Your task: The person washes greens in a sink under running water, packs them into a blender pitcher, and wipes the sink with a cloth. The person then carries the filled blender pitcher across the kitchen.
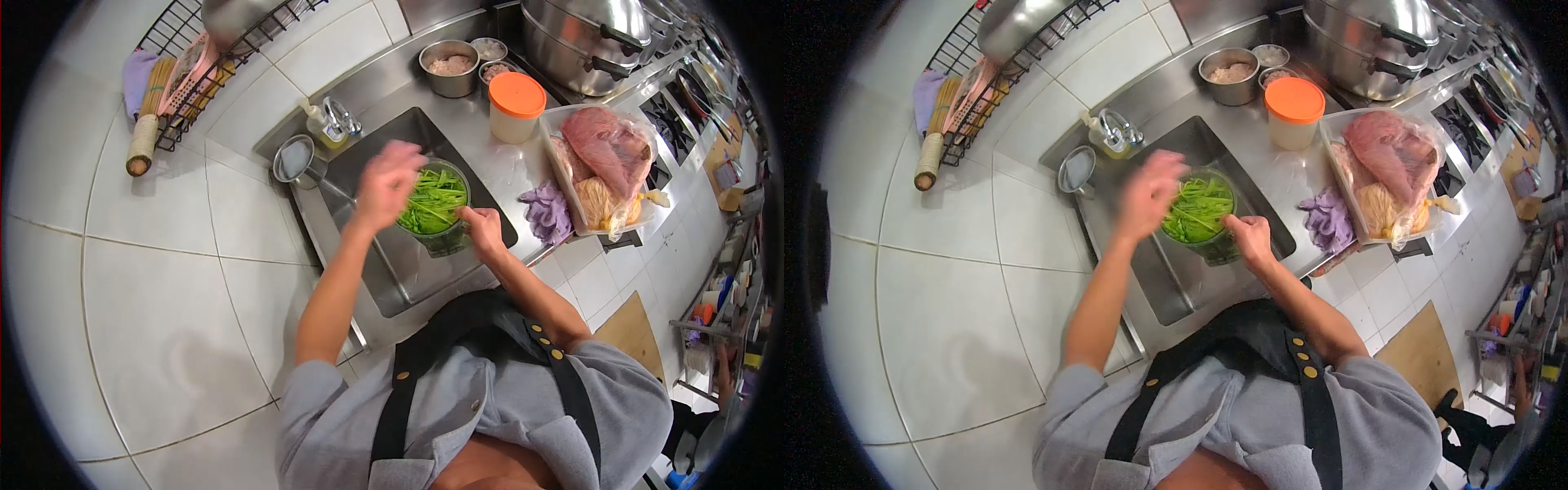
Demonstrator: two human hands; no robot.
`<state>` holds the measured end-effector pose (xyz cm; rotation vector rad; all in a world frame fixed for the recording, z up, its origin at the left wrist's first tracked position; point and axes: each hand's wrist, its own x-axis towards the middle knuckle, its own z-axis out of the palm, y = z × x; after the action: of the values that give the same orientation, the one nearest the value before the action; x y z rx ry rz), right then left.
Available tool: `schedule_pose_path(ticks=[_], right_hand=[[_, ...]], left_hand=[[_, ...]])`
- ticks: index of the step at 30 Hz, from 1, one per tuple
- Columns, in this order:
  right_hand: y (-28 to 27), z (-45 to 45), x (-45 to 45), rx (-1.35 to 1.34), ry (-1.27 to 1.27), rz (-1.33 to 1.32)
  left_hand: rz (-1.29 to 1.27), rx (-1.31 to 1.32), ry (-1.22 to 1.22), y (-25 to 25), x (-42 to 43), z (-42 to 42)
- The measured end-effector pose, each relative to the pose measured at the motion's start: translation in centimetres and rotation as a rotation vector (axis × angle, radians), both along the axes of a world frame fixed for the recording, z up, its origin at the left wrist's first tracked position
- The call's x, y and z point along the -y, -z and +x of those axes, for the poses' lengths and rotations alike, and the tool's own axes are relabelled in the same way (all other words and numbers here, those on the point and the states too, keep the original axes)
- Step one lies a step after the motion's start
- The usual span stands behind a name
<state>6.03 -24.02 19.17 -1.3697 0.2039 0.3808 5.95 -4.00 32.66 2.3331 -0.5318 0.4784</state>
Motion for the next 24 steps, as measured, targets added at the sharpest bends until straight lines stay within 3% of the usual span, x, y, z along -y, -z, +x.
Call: schedule_pose_path(ticks=[2,4,5,6,7,9,13,16,18,19,20,21,22,23,24], right_hand=[[-1.4,-0.1,0.9,0.009,-0.006,0.018],[-5.4,-0.5,2.3,0.054,-0.027,-0.011],[-5.8,-0.6,2.8,0.077,0.003,0.010],[-6.1,-0.8,3.6,0.095,0.043,0.029],[-7.6,-1.3,4.7,0.074,0.045,0.045],[-10.3,-2.6,7.0,0.074,0.138,0.067],[-14.5,-6.9,12.1,0.098,0.435,0.118],[-15.2,-11.4,17.4,0.170,0.630,0.081],[-14.5,-15.2,20.3,0.125,0.924,0.028],[-14.8,-17.1,21.5,0.129,0.943,0.006],[-15.1,-19.0,22.4,0.131,0.967,-0.014],[-14.0,-20.4,23.3,0.145,1.193,-0.051],[-13.5,-22.5,24.8,0.127,1.230,-0.133],[-14.1,-23.8,25.5,0.124,1.226,-0.140],[-14.7,-25.1,26.0,0.115,1.222,-0.145]], left_hand=[[-0.401,0.098,-0.297,-1.4,-3.7,-1.9],[-0.646,0.178,-0.592,0.5,-7.9,-4.1],[-0.599,0.215,-0.575,2.7,-8.9,-4.8],[-0.563,0.026,-0.587,5.0,-8.6,-5.6],[-0.518,-0.165,-0.583,7.3,-8.1,-5.9],[-0.166,-0.127,-0.420,13.1,-5.5,-5.0],[-0.227,-0.230,-0.014,14.4,7.6,-0.5],[-0.075,0.206,0.344,19.2,17.7,3.3],[-0.359,0.021,0.328,18.7,23.4,2.7],[-0.361,0.016,0.339,19.6,23.4,3.2],[-0.107,0.030,0.408,21.5,23.3,3.9],[0.143,0.050,0.474,23.1,23.5,5.1],[0.178,-0.043,0.461,24.0,22.6,7.1],[0.175,-0.022,0.363,23.5,21.0,9.0],[-0.069,-0.215,0.083,22.8,20.1,10.7]])
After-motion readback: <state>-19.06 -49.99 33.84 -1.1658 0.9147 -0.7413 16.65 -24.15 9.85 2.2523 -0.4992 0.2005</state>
